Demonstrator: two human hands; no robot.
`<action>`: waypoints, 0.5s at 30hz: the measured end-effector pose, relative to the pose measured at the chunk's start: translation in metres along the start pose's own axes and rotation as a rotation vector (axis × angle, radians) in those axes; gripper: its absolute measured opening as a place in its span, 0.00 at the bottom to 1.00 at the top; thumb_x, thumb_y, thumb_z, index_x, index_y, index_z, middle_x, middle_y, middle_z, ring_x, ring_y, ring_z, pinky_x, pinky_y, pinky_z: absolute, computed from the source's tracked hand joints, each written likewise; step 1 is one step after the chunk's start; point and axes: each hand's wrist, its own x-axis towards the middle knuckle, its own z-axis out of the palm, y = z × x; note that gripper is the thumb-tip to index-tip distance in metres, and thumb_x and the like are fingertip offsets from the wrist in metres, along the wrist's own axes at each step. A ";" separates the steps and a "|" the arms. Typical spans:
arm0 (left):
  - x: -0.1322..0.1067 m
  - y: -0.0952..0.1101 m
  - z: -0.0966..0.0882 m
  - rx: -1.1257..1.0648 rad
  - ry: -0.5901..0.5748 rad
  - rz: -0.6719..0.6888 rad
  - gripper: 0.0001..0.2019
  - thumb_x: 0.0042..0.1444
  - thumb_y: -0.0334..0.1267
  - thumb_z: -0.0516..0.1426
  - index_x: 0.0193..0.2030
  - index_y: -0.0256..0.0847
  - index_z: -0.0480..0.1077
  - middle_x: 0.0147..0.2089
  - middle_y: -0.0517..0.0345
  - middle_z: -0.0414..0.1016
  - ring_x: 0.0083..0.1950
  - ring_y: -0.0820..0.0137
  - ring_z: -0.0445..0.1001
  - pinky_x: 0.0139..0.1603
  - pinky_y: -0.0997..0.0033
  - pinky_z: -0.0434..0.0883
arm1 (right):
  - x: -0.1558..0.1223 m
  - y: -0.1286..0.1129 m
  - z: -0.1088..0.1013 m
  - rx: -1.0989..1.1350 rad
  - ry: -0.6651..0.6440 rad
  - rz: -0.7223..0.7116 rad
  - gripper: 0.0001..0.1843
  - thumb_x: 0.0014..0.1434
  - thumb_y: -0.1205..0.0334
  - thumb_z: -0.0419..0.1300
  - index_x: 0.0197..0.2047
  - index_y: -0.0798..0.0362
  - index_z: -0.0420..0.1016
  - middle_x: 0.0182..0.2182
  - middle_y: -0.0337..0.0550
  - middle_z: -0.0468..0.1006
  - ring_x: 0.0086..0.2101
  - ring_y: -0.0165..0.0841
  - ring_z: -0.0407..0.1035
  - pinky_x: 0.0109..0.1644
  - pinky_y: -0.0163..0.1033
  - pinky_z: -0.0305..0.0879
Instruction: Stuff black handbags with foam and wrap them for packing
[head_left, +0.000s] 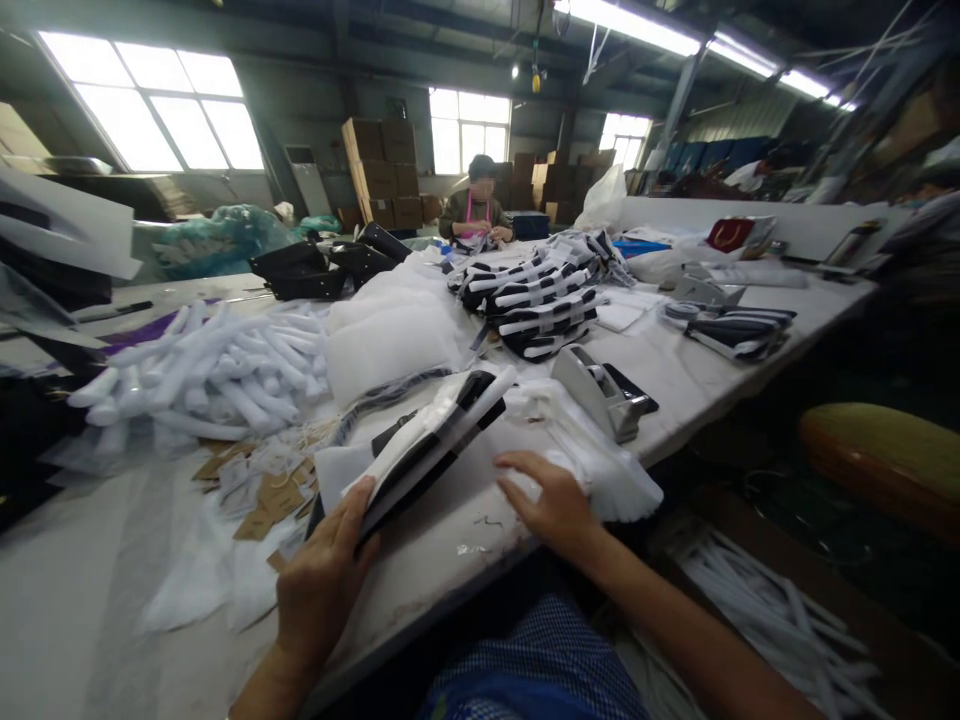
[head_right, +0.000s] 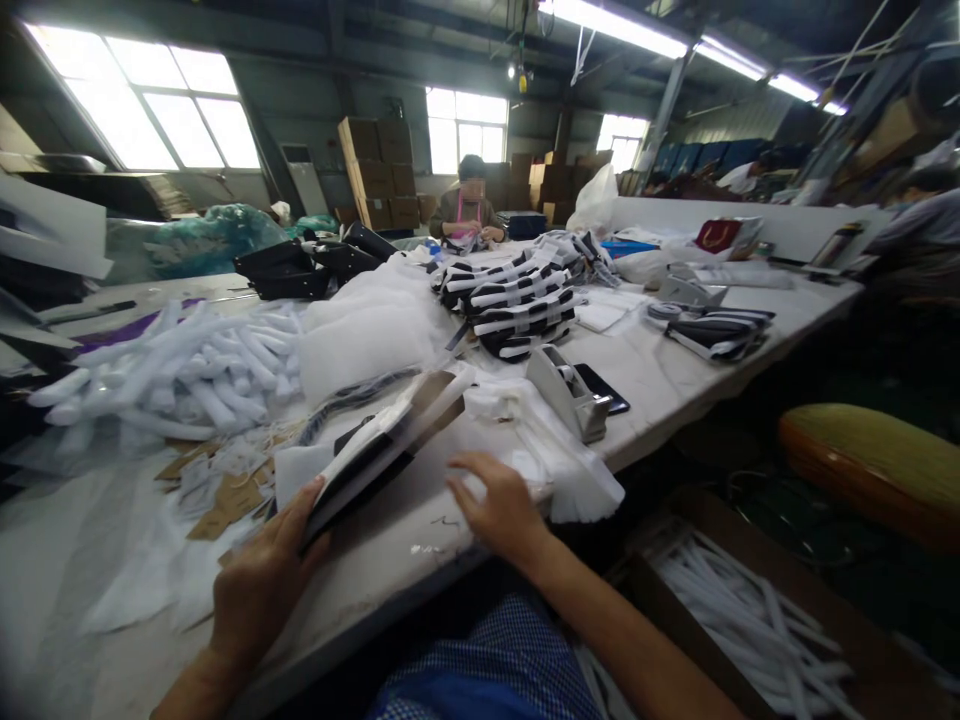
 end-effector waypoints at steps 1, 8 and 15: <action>0.001 0.000 0.000 -0.002 -0.002 0.001 0.35 0.67 0.36 0.54 0.76 0.51 0.41 0.62 0.49 0.73 0.49 0.59 0.81 0.39 0.67 0.76 | 0.002 0.018 -0.021 -0.211 0.092 -0.046 0.14 0.65 0.59 0.56 0.49 0.52 0.78 0.49 0.50 0.80 0.51 0.42 0.73 0.59 0.47 0.65; 0.006 0.003 -0.002 0.019 0.014 -0.054 0.36 0.66 0.36 0.55 0.76 0.54 0.41 0.61 0.50 0.75 0.47 0.58 0.82 0.34 0.68 0.75 | 0.006 0.099 -0.100 -1.066 0.096 0.119 0.14 0.66 0.62 0.54 0.43 0.57 0.80 0.42 0.56 0.82 0.46 0.46 0.73 0.46 0.45 0.68; 0.007 0.004 -0.002 0.029 -0.002 -0.016 0.36 0.67 0.35 0.54 0.76 0.52 0.41 0.60 0.48 0.75 0.46 0.58 0.82 0.35 0.67 0.76 | 0.017 0.092 -0.100 -1.119 0.081 0.153 0.13 0.64 0.59 0.58 0.32 0.53 0.82 0.33 0.51 0.82 0.37 0.42 0.75 0.41 0.44 0.62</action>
